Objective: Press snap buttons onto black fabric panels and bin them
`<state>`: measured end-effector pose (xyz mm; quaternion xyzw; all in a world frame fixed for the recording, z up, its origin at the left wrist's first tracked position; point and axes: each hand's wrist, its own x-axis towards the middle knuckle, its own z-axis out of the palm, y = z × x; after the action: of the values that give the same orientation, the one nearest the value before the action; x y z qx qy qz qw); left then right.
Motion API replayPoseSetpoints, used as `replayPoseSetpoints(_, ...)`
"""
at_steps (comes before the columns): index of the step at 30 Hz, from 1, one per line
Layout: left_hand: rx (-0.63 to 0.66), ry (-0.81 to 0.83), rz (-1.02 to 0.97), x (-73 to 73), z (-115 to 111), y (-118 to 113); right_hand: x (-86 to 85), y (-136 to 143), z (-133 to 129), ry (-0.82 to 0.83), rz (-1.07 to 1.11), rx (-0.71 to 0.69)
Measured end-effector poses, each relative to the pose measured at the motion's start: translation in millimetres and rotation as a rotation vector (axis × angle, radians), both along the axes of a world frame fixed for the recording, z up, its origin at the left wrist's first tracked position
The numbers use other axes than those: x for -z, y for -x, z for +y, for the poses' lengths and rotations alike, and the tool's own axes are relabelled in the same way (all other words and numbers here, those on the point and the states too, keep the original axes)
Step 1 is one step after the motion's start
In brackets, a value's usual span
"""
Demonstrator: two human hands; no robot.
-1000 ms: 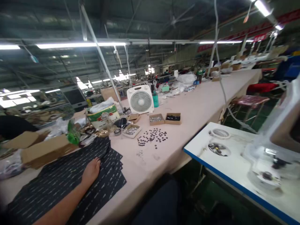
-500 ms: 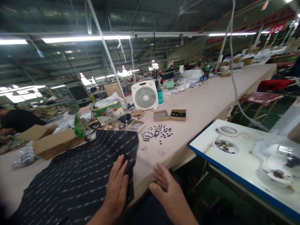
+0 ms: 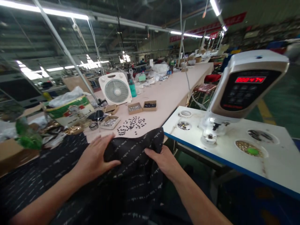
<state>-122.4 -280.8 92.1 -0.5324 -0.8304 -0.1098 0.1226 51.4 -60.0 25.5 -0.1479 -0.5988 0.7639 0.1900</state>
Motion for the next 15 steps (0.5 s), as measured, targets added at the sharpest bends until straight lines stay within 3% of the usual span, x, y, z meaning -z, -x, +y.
replayPoseSetpoints(3, 0.032, 0.279, -0.406, 7.2, 17, 6, -7.7, -13, 13, -0.286, -0.107, 0.165)
replayPoseSetpoints(5, 0.099, 0.327, -0.553, 13.2, 25, 3, -21.6, -23, 14, -0.669, -0.124, 0.409)
replayPoseSetpoints(7, 0.167, 0.271, -0.659, 15.8, 32, -3, -39.6, -30, 7, -1.072, -0.048, 0.490)
replayPoseSetpoints(10, 0.271, 0.175, -0.863, 9.2, 43, -15, -56.9, -27, -10, -1.463, 0.069, 0.149)
replayPoseSetpoints(12, 0.312, 0.159, -0.965, 0.5, 49, -23, -54.5, -16, -15, -1.530, 0.041, -0.037)
replayPoseSetpoints(15, 0.315, 0.253, -0.962, -8.8, 49, -30, -39.0, -1, -14, -1.474, -0.060, -0.194)
